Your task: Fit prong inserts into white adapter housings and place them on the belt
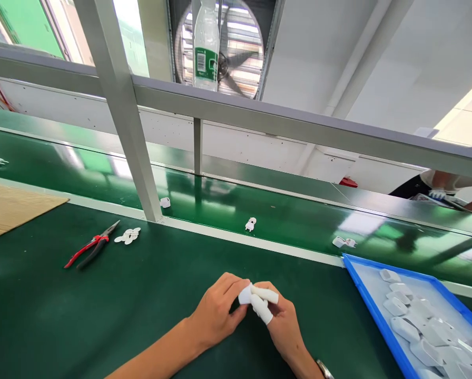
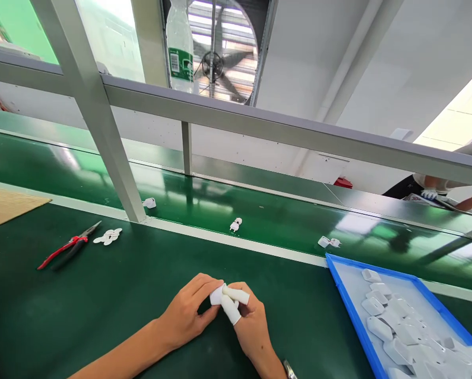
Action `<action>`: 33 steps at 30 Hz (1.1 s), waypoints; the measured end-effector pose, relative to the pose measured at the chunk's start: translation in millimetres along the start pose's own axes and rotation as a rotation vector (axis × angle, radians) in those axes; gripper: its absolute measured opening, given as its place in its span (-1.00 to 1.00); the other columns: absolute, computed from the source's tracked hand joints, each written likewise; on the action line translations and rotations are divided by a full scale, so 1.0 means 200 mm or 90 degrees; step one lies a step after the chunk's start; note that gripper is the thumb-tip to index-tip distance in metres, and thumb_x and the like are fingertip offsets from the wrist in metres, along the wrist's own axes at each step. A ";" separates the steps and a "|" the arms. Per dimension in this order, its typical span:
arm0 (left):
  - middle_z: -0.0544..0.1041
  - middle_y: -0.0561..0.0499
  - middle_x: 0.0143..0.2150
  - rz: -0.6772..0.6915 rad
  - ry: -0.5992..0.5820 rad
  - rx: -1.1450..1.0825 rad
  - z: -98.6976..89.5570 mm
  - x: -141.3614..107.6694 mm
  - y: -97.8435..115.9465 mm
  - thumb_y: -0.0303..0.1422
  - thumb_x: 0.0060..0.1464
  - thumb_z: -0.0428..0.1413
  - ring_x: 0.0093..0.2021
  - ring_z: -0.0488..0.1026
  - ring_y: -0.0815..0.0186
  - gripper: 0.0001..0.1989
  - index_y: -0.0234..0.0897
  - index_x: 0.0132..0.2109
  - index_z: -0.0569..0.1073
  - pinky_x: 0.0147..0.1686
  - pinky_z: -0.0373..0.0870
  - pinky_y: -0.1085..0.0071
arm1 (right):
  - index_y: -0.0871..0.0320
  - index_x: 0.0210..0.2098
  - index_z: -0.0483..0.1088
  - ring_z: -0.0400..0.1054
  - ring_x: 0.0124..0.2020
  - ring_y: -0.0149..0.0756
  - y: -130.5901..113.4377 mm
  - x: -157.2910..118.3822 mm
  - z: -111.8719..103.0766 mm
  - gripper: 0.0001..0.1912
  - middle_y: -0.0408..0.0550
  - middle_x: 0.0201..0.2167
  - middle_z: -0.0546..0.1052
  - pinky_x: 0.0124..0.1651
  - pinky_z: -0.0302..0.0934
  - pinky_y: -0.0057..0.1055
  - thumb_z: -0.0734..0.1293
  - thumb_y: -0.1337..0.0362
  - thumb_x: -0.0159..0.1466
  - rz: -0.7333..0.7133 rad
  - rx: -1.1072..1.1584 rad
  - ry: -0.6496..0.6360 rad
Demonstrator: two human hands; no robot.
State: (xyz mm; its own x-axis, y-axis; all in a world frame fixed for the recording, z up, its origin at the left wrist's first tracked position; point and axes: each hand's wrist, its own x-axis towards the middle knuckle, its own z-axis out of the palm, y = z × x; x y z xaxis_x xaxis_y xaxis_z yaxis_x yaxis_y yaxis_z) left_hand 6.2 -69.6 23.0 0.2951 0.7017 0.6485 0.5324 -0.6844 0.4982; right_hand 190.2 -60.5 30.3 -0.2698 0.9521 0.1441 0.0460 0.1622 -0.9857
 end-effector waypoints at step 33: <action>0.59 -0.34 0.00 -0.262 -0.118 0.283 0.06 0.72 -0.80 -0.40 0.19 -0.12 0.04 0.54 -0.06 -0.57 -0.42 0.00 0.57 0.08 0.46 0.04 | 0.09 -0.27 0.51 0.43 -0.35 -0.31 0.04 0.03 -0.33 -0.88 -0.11 -0.35 0.56 -0.25 0.20 -0.37 0.34 0.26 0.39 -0.161 -0.941 0.021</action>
State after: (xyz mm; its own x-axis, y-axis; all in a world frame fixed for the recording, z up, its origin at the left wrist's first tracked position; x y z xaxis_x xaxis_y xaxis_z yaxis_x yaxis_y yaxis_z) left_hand -26.6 143.4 29.4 0.1068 0.9400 0.3239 0.8989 -0.2305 0.3727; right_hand 253.1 -36.7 28.8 -0.3984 0.8617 0.3144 0.9121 0.4083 0.0367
